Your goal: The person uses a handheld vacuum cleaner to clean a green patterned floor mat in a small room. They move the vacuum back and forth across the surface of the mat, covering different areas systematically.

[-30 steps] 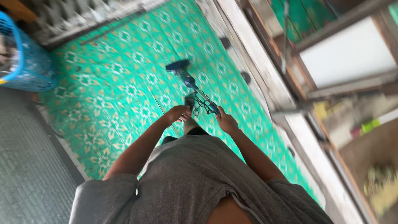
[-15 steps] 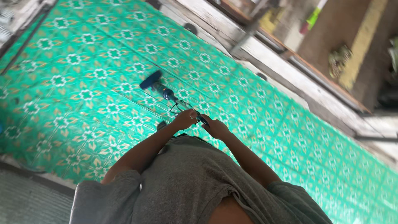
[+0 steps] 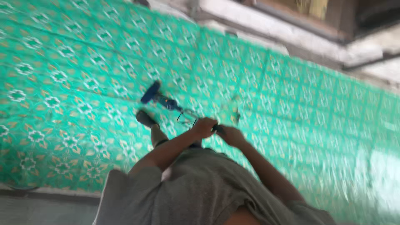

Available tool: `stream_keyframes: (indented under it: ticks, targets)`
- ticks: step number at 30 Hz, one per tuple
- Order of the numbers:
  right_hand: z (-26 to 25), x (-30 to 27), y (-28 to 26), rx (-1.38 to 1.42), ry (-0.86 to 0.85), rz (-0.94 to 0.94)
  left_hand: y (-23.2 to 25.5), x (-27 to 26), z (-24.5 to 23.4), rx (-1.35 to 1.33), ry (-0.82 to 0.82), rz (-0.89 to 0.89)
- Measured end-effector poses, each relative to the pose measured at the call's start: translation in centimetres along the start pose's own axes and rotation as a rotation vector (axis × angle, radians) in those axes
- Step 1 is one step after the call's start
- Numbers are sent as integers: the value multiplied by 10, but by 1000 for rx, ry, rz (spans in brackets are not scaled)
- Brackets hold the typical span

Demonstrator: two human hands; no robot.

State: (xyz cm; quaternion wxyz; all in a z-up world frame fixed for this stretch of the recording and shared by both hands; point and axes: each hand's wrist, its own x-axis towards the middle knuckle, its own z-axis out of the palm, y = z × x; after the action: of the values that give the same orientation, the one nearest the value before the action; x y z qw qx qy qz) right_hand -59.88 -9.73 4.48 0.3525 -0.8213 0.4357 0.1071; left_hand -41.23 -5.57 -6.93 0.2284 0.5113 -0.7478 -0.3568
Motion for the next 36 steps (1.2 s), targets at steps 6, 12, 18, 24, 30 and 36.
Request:
stream_keyframes:
  ticks: [6, 12, 18, 24, 30, 36]
  targets:
    - [-37, -73, -13, -102, -212, 314, 65, 5, 43, -1, -68, 60]
    - [-21, -66, -12, -39, -166, 351, 54, 2, 35, 46, -48, 83]
    - [6, 7, -32, -50, -170, 225, -5, -15, -11, 12, -2, -3]
    - [-1, 128, -118, -41, -170, 95, -107, -27, -119, 85, 51, -62]
    - [-1, 264, -220, -16, -257, 26, -209, -68, -234, 208, 30, -292]
    - [24, 380, -286, 9, -313, -81, -291, -111, -317, 446, 366, -328]
